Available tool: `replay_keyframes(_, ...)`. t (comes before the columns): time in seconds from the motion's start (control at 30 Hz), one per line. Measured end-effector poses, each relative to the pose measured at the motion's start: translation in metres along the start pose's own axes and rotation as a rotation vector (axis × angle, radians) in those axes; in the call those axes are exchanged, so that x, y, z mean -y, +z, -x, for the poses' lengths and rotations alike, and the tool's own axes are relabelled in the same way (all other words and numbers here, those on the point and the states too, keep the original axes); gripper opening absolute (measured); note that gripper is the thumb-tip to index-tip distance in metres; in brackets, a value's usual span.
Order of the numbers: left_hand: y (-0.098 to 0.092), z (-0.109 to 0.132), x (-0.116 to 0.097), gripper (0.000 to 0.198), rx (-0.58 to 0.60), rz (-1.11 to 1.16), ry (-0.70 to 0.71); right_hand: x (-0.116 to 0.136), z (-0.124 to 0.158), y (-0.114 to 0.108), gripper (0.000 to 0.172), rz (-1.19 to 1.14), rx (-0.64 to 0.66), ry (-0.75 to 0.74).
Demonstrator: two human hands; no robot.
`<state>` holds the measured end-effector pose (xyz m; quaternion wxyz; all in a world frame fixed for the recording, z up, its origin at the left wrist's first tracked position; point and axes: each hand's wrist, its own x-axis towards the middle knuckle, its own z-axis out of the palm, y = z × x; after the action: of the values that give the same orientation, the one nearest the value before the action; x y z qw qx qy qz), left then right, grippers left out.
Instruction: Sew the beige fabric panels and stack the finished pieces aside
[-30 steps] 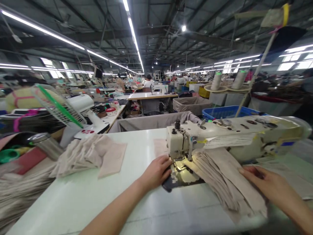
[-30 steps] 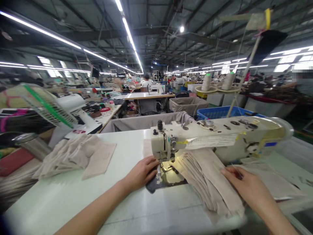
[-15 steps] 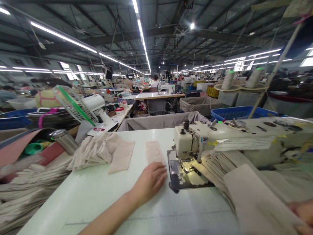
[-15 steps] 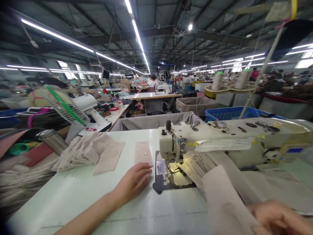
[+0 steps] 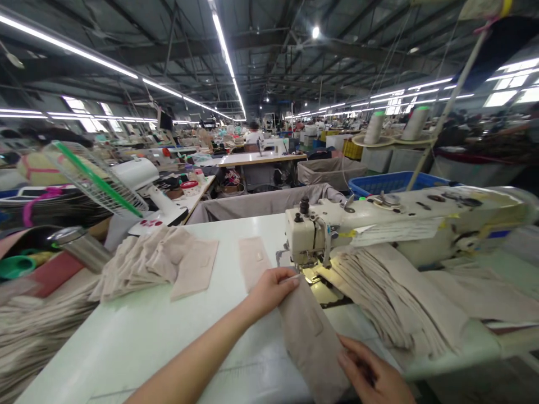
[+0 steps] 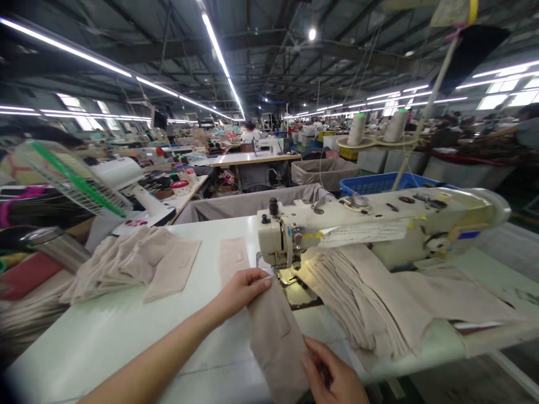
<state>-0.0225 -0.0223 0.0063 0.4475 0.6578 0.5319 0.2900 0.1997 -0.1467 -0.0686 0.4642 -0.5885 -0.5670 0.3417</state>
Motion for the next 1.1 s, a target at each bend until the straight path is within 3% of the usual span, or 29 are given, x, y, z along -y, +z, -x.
replay_keyframes(0.17,0.003,-0.015,0.003,0.024,0.010,-0.223,0.015,-0.010,0.013,0.007,0.038,0.055,-0.059,-0.045)
replay_keyframes(0.37,0.013,-0.022,-0.001,0.011,-0.098,-0.444,0.045,-0.007,0.017,-0.003,0.012,0.141,0.153,-0.111)
replay_keyframes(0.5,0.014,-0.024,0.000,0.012,-0.102,-0.494,0.050,-0.002,0.013,-0.014,0.026,0.217,0.320,-0.412)
replay_keyframes(0.57,0.014,-0.026,0.000,0.013,-0.109,-0.514,0.034,0.001,0.010,-0.017,0.037,0.303,0.383,-0.496)
replay_keyframes(0.7,0.013,-0.031,-0.001,0.013,-0.137,-0.552,-0.027,0.003,0.006,-0.013,0.050,0.405,0.402,-0.518)
replay_keyframes(0.93,0.011,-0.041,-0.001,0.013,-0.137,-0.590,-0.136,-0.005,0.006,-0.003,0.041,0.404,0.415,-0.502)
replay_keyframes(1.1,0.010,-0.042,-0.001,0.013,-0.135,-0.607,-0.155,-0.003,0.005,-0.002,0.046,0.397,0.417,-0.465)
